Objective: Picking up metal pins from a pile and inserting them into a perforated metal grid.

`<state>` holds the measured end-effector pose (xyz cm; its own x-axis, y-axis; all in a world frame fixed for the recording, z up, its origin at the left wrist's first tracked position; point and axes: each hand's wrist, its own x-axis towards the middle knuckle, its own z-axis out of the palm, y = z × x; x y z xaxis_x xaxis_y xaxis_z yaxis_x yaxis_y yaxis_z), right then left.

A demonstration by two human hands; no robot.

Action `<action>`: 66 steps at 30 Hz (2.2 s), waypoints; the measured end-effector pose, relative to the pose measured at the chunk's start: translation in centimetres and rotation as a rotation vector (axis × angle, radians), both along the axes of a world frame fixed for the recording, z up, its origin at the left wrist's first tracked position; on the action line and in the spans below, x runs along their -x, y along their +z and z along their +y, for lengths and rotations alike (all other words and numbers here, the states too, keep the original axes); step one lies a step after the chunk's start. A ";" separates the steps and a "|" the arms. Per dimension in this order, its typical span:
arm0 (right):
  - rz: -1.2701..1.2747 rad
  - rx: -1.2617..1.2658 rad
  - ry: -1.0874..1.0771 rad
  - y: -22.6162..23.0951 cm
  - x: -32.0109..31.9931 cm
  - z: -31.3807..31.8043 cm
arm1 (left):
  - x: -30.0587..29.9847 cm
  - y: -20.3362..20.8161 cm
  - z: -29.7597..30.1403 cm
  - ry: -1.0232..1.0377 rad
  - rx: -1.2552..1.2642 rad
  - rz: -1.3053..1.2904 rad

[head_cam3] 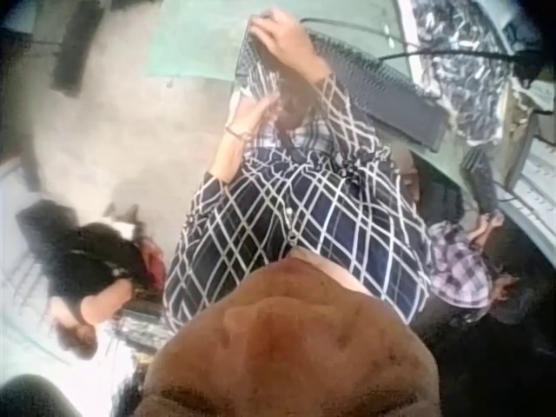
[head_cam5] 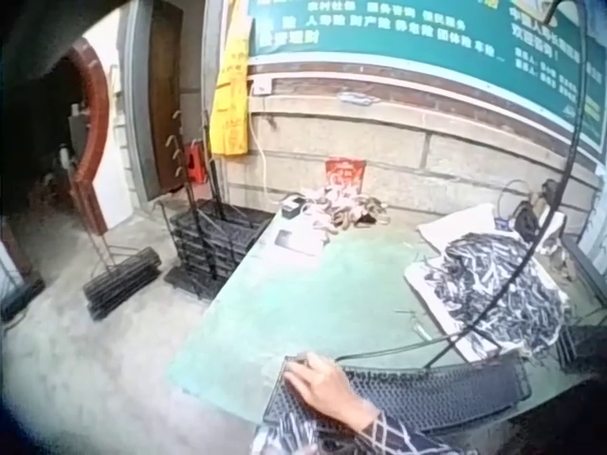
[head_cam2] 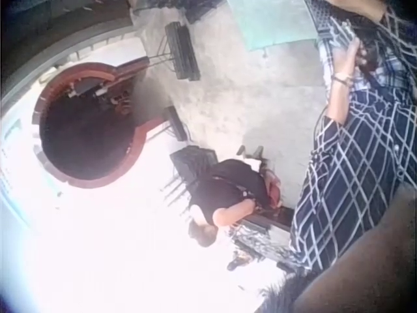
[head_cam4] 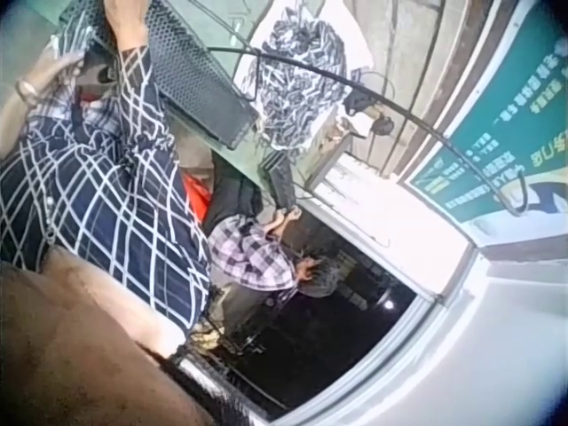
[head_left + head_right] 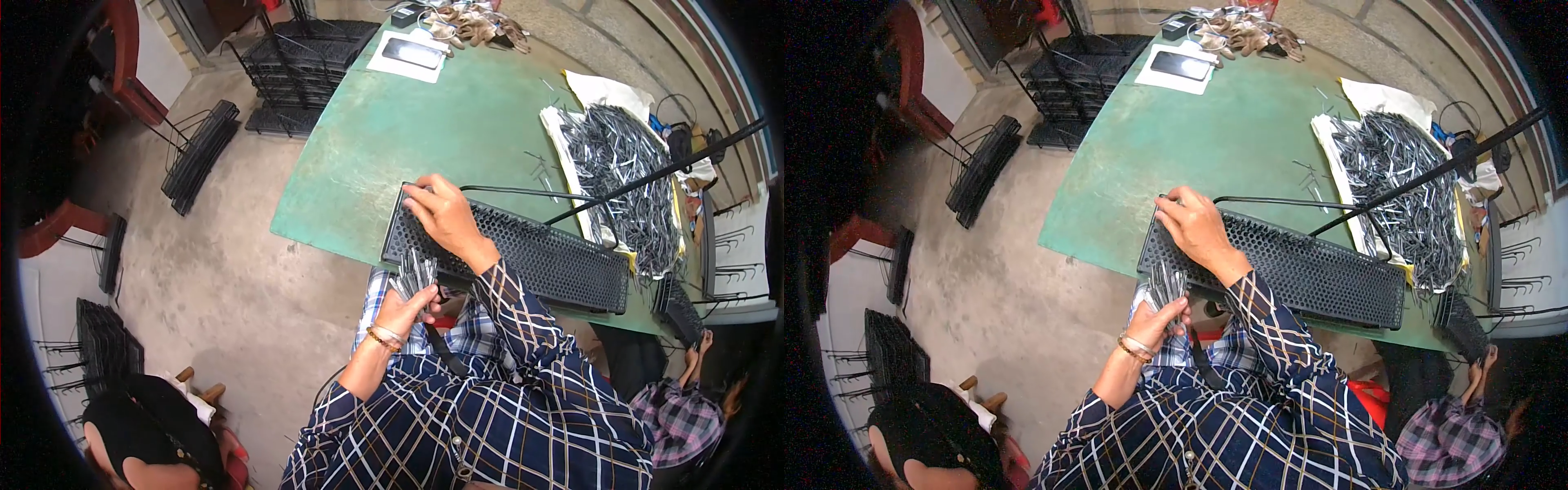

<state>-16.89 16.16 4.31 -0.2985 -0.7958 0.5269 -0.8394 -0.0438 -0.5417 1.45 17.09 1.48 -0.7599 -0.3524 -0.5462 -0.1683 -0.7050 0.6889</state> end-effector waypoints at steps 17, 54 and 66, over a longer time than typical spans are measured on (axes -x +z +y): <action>-0.639 -0.363 0.213 1.7 -0.8 4.0 | 0.3 -0.5 -0.1 0.014 0.156 0.069; 0.170 0.087 -0.077 -0.6 1.0 0.0 | 0.6 -0.8 0.1 0.088 0.031 0.071; 0.184 0.124 -0.026 0.0 0.4 0.7 | 0.5 -0.2 0.0 0.137 -0.076 0.075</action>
